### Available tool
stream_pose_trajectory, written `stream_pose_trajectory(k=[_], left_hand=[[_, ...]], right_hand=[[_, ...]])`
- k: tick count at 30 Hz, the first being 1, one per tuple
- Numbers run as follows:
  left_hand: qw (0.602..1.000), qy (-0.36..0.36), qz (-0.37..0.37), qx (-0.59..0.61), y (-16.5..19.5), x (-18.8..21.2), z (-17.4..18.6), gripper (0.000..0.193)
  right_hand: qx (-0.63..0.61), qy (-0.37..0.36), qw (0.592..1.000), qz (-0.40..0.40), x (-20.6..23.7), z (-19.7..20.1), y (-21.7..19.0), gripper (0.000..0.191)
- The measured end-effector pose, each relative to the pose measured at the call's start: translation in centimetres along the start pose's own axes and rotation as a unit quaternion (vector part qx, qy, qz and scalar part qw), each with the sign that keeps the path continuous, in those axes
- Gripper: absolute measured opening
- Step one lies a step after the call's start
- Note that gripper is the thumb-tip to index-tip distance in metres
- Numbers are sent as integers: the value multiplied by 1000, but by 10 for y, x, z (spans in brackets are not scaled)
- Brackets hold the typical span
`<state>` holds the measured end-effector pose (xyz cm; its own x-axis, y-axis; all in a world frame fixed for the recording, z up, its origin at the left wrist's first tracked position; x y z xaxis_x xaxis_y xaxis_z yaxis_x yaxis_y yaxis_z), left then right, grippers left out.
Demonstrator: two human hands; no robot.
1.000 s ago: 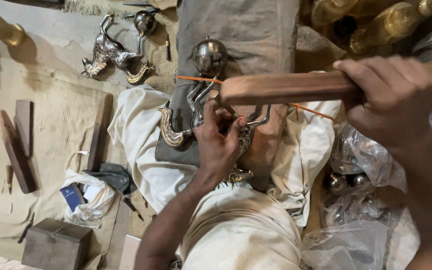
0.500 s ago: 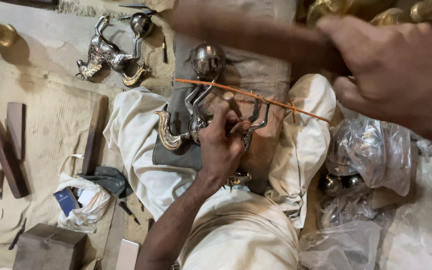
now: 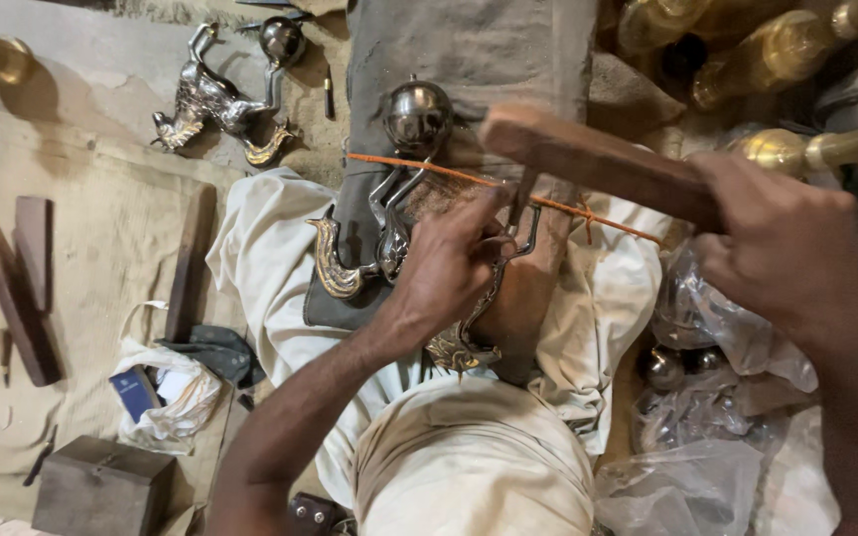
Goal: The person sits on the floor and hammers a silver metal figurine ornament held against a sandbag, using a wooden mallet and a small punch to work the metal surface. They reposition the ornament and the punch repeatedly while striking, and near the end they lift and turn the ornament to work another side.
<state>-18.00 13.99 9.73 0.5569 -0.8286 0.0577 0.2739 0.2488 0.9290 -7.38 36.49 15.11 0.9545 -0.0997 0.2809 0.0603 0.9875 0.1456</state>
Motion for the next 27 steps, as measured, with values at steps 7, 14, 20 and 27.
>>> stream_pose_trajectory(k=[7,14,20,27], left_hand=[[987,-122,-45,-93,16,-3,-14,57],[947,-214,-143,-195,9,1,-24,48],[989,-91,17,119,-34,-20,29,45],[989,-149,-21,-9,-25,-24,19,43]], right_hand=[[-304,78,949,-36,35,-50,17,37],[-307,215,926,-38,73,-101,4,42],[-451,169,864,-145,82,-133,18,43],[-431,103,885,-146,44,-125,23,51]])
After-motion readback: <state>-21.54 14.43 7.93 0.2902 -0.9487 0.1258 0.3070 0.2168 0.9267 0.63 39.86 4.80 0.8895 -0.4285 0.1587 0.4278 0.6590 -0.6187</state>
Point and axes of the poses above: each hand's wrist, its own x-axis away from the middle knuckle, its own z-axis out of the back of the hand, y = z × x, the point moved 8 cm from there along -x, towards the middle knuckle, and after that the axes turned 11 degrees about -y, right-handed, at the moved point
